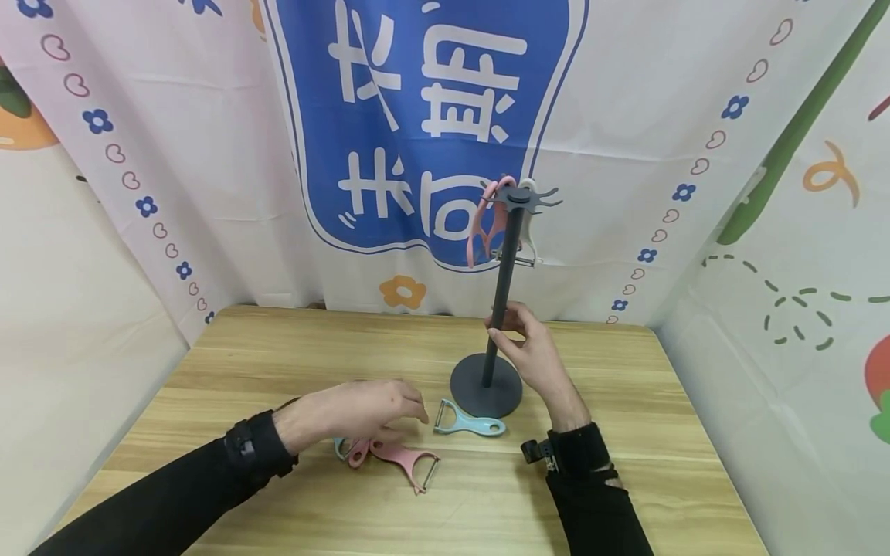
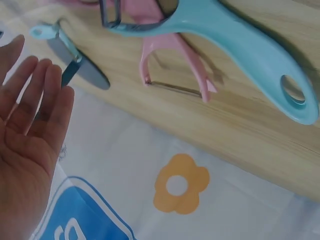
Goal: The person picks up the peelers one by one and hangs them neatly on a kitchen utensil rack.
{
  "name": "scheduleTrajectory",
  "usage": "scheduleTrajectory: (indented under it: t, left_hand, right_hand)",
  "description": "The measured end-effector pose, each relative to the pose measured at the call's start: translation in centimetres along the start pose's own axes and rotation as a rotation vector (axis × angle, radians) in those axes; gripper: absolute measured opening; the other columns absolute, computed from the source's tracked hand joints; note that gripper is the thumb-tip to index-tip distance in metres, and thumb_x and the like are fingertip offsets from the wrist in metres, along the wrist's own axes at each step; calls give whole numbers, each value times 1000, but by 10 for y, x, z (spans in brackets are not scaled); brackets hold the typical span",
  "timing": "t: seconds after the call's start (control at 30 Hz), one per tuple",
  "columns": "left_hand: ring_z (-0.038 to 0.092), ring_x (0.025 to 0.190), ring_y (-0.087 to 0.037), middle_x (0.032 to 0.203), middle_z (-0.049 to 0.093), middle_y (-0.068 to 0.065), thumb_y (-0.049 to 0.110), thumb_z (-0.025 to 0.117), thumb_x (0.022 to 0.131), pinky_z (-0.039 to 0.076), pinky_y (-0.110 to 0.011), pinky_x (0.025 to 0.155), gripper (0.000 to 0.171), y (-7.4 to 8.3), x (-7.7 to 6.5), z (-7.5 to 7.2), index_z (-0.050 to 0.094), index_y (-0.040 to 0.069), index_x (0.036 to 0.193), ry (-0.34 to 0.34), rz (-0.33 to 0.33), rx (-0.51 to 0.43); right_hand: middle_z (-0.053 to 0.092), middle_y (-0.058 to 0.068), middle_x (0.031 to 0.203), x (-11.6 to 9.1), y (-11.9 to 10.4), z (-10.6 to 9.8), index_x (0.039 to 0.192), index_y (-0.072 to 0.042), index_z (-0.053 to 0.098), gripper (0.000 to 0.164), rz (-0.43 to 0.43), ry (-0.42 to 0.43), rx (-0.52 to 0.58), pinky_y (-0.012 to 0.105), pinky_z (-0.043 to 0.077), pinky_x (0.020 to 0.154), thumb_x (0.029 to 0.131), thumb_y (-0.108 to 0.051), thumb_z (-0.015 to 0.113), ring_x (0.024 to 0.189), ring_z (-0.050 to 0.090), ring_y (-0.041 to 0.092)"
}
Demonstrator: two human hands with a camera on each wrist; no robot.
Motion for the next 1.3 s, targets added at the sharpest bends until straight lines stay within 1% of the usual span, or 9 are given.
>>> scheduleTrajectory:
  t: [0.2, 0.37, 0.5, 0.7, 0.8, 0.9, 1.03, 1.2, 1.3]
  left_hand:
    - [75, 121, -5, 133, 83, 3, 27, 84, 112, 63, -15, 103, 26, 8, -1, 10, 83, 18, 136, -86, 51, -10]
    - [69, 105, 2, 125, 83, 4, 27, 88, 109, 57, -8, 91, 23, 10, 1, 17, 84, 20, 131, -109, 78, 1]
    - [62, 97, 5, 121, 82, 6, 24, 89, 108, 53, -6, 84, 22, 10, 2, 22, 84, 21, 129, -112, 76, 11]
    - [60, 96, 2, 120, 81, 5, 21, 93, 104, 54, -11, 86, 31, 8, 2, 28, 82, 21, 133, -134, 36, -2]
    - [59, 96, 2, 122, 81, 6, 18, 92, 105, 54, -12, 86, 33, 7, 4, 31, 81, 21, 136, -146, 22, 11]
    - [61, 97, 1, 122, 81, 7, 14, 89, 106, 54, -12, 87, 31, 6, 5, 33, 81, 21, 135, -147, 23, 17]
    - [63, 98, 1, 118, 80, 8, 8, 87, 106, 55, -11, 87, 27, 6, 6, 32, 82, 20, 129, -137, 36, 2]
    - [66, 103, -1, 116, 79, 10, 11, 83, 108, 56, -11, 89, 16, 2, 7, 29, 84, 23, 120, -109, 58, 28]
    - [65, 107, -2, 115, 78, 12, 16, 78, 111, 56, -13, 89, 12, -3, 7, 29, 83, 25, 117, -104, 54, 40]
  right_hand:
    - [78, 26, 140, 1, -1, 0, 159, -2, 60, 46, -15, 3, -4, 18, 67, 101, 115, -5, 74, 118, 73, -7]
    - [77, 27, 139, 1, -1, 0, 158, -2, 60, 46, -19, 3, 4, 18, 67, 100, 115, -4, 74, 119, 73, -7]
    - [77, 27, 139, 2, 0, 0, 159, -2, 60, 46, -14, 2, 5, 18, 67, 100, 115, -4, 74, 120, 73, -6]
    - [78, 27, 139, 1, 1, 0, 159, -3, 60, 46, -5, 1, 2, 18, 67, 100, 115, -5, 75, 121, 74, -4]
    - [78, 26, 139, 1, 1, 0, 159, -3, 60, 46, -2, 1, 1, 19, 67, 101, 115, -6, 75, 121, 74, -3]
    - [78, 26, 140, 1, 1, 0, 159, -3, 60, 46, 1, 0, -2, 19, 67, 101, 115, -7, 75, 119, 74, -4]
    - [78, 25, 140, 1, 1, 0, 158, -4, 61, 45, 10, 0, -6, 19, 67, 101, 115, -8, 75, 119, 75, -3]
    - [78, 25, 140, 1, 0, 0, 156, -3, 62, 43, 13, 0, -8, 19, 67, 102, 116, -8, 75, 119, 75, -2]
    - [78, 25, 140, 1, 0, 0, 156, -3, 62, 43, 10, -1, -5, 18, 67, 102, 116, -8, 75, 119, 74, -3]
Point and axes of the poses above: each hand's wrist, its own x-axis towards the middle knuckle, its own z-axis out of the palm, y = z × x, the point moved 5 cm from there along x, towards the middle knuckle
